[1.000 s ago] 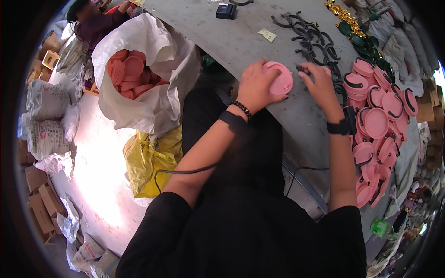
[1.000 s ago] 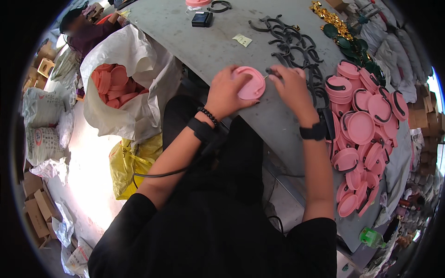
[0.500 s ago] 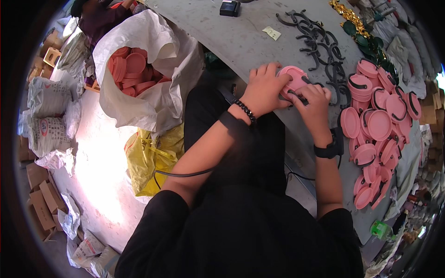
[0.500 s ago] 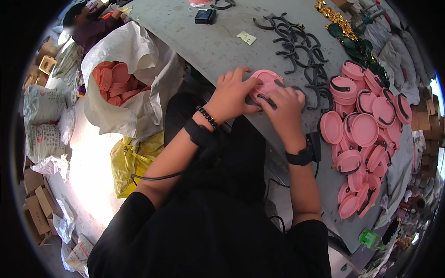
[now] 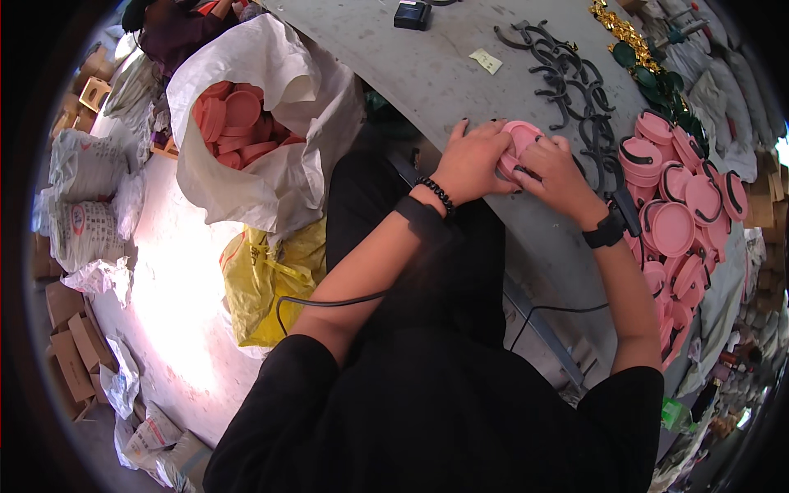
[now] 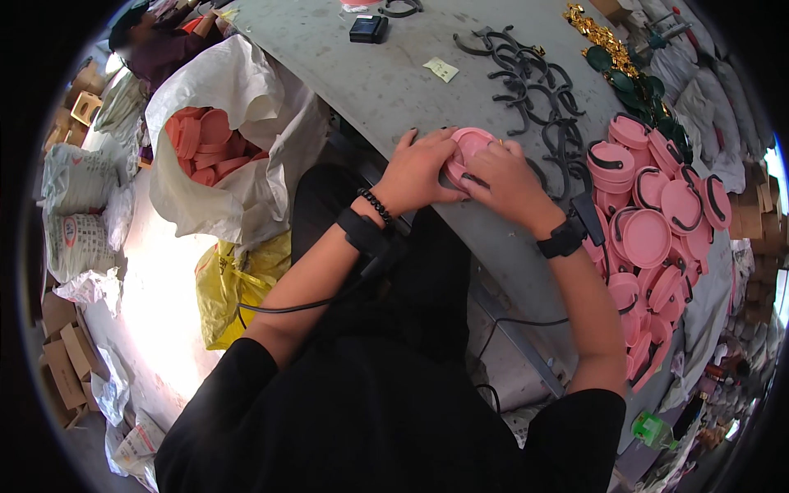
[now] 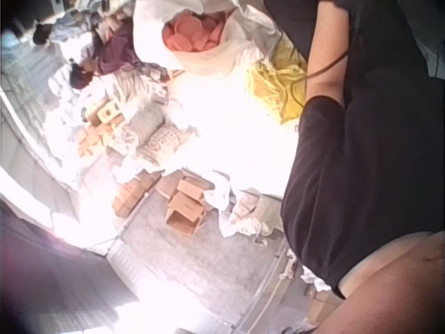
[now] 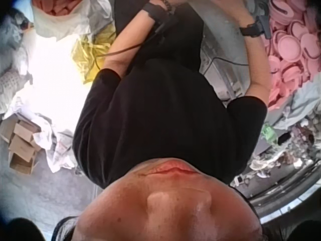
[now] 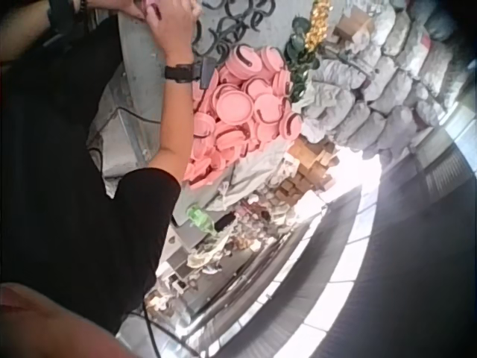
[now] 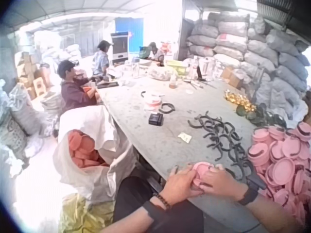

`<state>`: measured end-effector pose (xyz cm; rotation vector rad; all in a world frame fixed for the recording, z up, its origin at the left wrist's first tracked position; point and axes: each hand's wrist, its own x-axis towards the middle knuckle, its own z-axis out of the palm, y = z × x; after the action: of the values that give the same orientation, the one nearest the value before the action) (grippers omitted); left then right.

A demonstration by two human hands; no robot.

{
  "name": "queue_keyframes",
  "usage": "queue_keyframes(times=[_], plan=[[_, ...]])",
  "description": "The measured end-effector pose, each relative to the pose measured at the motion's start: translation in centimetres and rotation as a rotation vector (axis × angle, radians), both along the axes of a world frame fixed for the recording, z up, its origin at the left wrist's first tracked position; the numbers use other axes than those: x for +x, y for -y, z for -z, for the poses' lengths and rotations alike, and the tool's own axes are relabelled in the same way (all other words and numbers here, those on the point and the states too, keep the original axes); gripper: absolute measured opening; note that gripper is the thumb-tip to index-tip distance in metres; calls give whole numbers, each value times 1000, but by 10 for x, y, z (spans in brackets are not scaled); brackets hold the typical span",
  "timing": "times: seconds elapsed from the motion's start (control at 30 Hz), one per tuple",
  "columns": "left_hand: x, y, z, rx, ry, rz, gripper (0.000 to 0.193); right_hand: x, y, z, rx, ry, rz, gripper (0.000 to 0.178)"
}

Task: Assembling black rubber rings into pink plastic lids.

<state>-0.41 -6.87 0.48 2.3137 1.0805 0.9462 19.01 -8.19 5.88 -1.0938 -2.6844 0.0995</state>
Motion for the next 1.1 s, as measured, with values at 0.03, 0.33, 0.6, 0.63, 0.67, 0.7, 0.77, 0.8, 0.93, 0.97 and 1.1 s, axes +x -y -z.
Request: queue_keyframes(times=[0.03,0.33,0.6,0.63,0.67,0.7,0.77,0.8,0.93,0.97,1.1], plan=[[1,-1,0,15,17,5,52,3,-2,1,2,0,-1,15],[0,-4,-1,-26,-3,23,46,5,4,-10,-164,-34,91,18],[3,-6,2,-44,37,25,33,14,-2,20,-218,-571,653,22],[3,-5,1,-53,56,18,30,14,-2,24,-220,-572,656,22],[4,-5,1,-61,76,11,28,13,-2,28,-182,-614,637,19],[4,-5,-1,-62,76,13,28,15,-2,31,-142,-656,619,18],[1,-5,-2,-105,64,24,26,15,-2,27,-237,-710,697,17],[0,-4,-2,-105,62,22,26,14,-2,25,-329,-762,776,16],[3,-4,-1,-90,81,11,25,9,-9,30,-280,-839,771,17],[2,-4,-1,-88,93,9,25,7,-11,29,-308,-866,736,18],[3,-6,3,-54,84,8,28,12,-16,35,-317,-892,649,22]])
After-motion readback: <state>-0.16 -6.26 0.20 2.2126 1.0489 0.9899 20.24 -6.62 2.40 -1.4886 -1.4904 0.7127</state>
